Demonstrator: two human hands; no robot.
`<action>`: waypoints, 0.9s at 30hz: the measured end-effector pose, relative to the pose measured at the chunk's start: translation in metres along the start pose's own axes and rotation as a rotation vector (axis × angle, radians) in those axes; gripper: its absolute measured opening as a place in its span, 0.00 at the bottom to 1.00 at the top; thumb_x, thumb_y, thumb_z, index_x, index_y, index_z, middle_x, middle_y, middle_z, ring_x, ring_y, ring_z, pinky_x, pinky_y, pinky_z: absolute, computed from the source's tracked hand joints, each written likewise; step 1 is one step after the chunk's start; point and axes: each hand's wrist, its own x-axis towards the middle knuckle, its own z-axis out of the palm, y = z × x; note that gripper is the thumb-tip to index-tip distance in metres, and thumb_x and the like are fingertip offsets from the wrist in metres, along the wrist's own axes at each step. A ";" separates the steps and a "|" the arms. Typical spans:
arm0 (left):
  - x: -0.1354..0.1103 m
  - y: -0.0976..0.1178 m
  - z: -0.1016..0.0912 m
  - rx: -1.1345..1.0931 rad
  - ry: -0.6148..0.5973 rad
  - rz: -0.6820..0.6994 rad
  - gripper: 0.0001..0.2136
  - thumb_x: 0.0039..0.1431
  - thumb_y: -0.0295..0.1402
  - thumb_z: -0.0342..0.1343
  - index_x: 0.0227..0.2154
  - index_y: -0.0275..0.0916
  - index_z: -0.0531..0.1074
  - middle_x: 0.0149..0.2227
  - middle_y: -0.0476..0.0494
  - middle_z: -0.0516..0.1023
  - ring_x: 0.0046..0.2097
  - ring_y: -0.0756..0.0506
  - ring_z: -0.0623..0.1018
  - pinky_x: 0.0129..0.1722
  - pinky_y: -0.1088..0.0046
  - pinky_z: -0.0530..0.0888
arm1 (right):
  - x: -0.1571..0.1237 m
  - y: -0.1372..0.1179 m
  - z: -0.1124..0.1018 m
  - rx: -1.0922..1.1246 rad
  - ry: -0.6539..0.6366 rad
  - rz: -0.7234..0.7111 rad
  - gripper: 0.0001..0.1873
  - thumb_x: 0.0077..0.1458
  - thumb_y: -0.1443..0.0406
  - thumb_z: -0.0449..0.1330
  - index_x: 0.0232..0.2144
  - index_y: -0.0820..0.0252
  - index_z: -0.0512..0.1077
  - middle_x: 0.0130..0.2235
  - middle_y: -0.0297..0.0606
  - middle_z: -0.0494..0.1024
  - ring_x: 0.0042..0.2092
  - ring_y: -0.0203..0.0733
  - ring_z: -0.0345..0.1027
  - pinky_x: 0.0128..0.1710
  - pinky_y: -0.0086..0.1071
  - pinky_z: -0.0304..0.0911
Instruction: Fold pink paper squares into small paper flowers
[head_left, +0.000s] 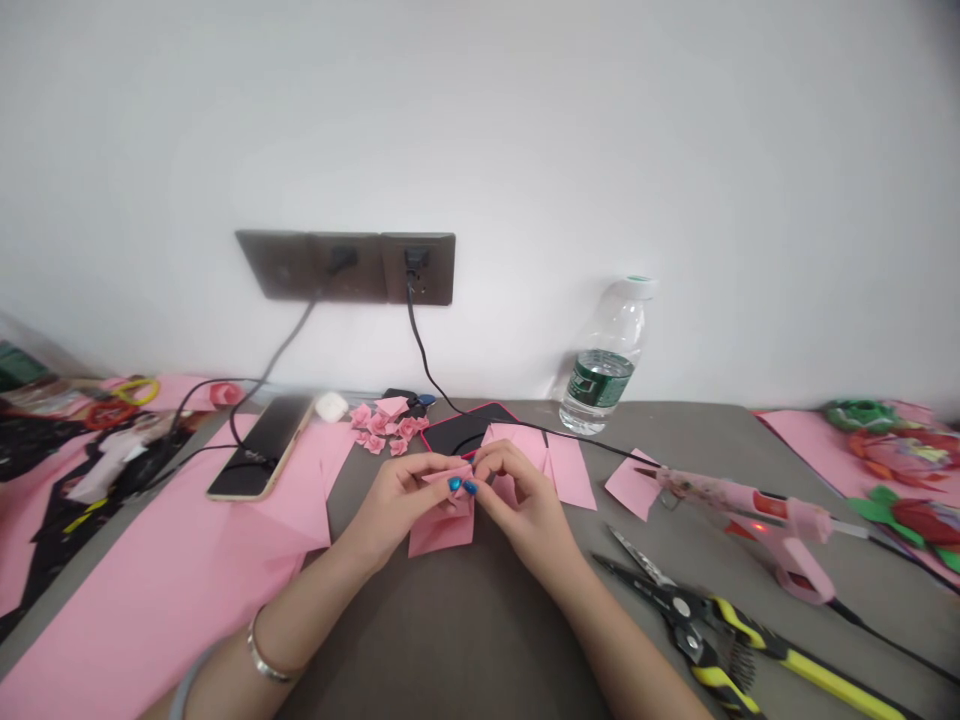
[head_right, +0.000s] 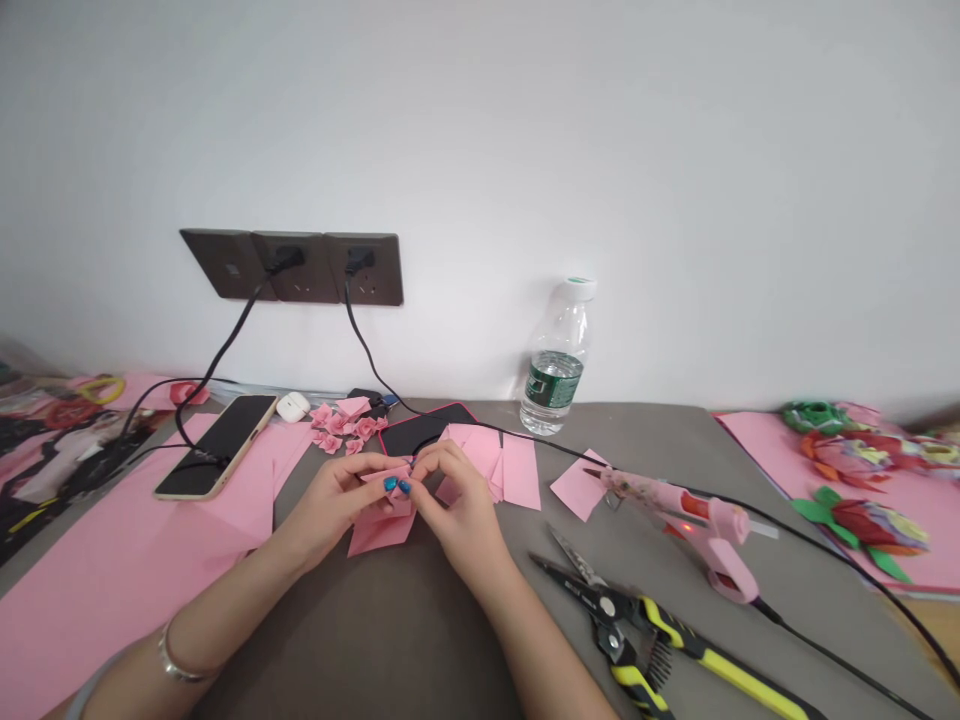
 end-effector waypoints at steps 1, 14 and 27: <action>0.000 0.000 0.000 -0.010 0.002 -0.001 0.10 0.52 0.35 0.65 0.37 0.37 0.81 0.37 0.42 0.82 0.34 0.47 0.79 0.35 0.71 0.77 | 0.000 0.001 0.001 0.011 0.006 0.011 0.10 0.58 0.60 0.61 0.27 0.56 0.68 0.33 0.38 0.70 0.39 0.44 0.65 0.41 0.37 0.61; 0.000 0.000 0.003 0.009 0.003 0.027 0.12 0.50 0.28 0.63 0.40 0.39 0.77 0.40 0.43 0.80 0.42 0.44 0.78 0.40 0.71 0.76 | 0.000 0.008 0.003 0.191 -0.006 0.188 0.11 0.54 0.57 0.63 0.33 0.57 0.69 0.30 0.34 0.70 0.32 0.39 0.64 0.32 0.32 0.62; 0.002 -0.004 -0.001 0.093 -0.023 0.065 0.12 0.50 0.26 0.61 0.40 0.38 0.76 0.40 0.42 0.82 0.43 0.43 0.80 0.44 0.66 0.76 | 0.000 0.011 0.002 0.205 -0.032 0.214 0.13 0.52 0.56 0.64 0.26 0.58 0.68 0.27 0.32 0.69 0.29 0.37 0.63 0.29 0.31 0.60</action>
